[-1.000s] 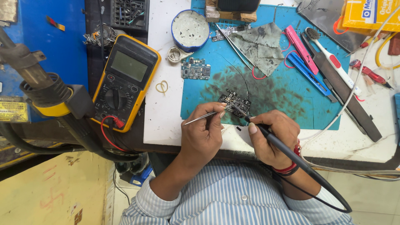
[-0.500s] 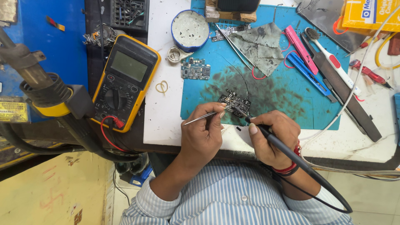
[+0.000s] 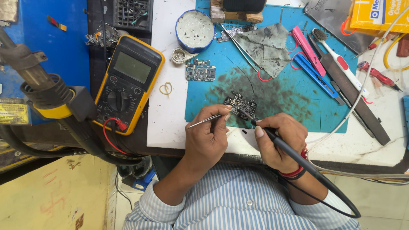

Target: The person uses a soldering iron and tweezers to apply solder to multiple points on a small circuit board. After soldering, they use a toothbrush to clean the board's surface.

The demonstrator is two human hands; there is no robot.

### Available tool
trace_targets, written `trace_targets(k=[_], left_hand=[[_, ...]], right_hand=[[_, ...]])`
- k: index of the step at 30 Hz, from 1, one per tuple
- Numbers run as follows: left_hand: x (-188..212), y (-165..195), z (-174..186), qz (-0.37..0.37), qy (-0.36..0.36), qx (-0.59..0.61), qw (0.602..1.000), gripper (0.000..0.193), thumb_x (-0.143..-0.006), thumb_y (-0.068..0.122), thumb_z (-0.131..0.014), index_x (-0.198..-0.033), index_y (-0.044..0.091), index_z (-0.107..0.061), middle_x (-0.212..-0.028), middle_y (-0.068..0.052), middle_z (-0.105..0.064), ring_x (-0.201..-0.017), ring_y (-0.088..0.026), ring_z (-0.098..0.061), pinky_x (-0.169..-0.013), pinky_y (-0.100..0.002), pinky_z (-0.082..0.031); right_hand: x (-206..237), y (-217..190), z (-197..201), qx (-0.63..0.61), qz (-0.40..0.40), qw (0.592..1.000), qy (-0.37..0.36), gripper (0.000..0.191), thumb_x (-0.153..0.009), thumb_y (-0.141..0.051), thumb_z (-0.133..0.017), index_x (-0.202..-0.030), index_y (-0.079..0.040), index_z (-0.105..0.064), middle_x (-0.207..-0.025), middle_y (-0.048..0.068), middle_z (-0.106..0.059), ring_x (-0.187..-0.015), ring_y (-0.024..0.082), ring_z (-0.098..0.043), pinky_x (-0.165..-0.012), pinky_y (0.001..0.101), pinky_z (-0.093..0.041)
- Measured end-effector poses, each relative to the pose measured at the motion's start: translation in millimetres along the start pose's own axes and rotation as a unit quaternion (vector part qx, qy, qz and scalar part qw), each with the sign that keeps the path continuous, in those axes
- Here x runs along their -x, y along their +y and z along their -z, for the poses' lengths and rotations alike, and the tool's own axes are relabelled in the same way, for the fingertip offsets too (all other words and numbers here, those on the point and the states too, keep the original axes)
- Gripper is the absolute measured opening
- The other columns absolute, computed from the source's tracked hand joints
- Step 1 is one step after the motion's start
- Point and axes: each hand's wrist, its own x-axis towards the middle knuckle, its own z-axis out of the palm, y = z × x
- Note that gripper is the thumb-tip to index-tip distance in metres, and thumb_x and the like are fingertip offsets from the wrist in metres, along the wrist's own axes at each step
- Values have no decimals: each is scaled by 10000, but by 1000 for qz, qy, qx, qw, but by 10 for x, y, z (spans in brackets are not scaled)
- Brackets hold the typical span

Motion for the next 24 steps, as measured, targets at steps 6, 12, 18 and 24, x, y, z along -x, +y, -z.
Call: trace_targets(k=[6,12,18,24], left_hand=[[0,1,-1,1,1,0,1000,114,-1016,-14,-627,-1118,29,-602,-1081,-107,-747,-797,-141,-753,-673,-262,-630],[2,2,4,0,-1,1,1000,113,-1017,-16,-628,-1119,24,-601,-1081,-108,-746,-797,-136,-751,-668,-259,-625],[1,4,1,5,-1,4,1000,114,-1015,-16,-629,-1119,23,-603,-1077,-107,-747,-782,-130,-742,-657,-255,-614],[4,9,4,2,0,12,1000,108,-1018,-14,-629,-1116,26,-607,-1080,-106,-747,-788,-131,-744,-664,-253,-615]], right_hand=[[-1,-3,9,1,1,1000,-5,90,-882,-13,-695,-956,2,-647,-782,103,-646,-639,203,-607,-600,325,-443],[-12,-11,5,1,0,1000,-2,87,-884,-19,-694,-959,-1,-654,-767,105,-639,-633,205,-598,-597,325,-436],[-14,-16,10,2,-1,1000,-4,84,-889,-24,-696,-955,-1,-649,-758,103,-635,-629,203,-597,-593,324,-433],[-9,-14,6,5,-1,1000,-1,86,-892,-19,-694,-963,-5,-649,-761,102,-630,-637,202,-602,-597,322,-436]])
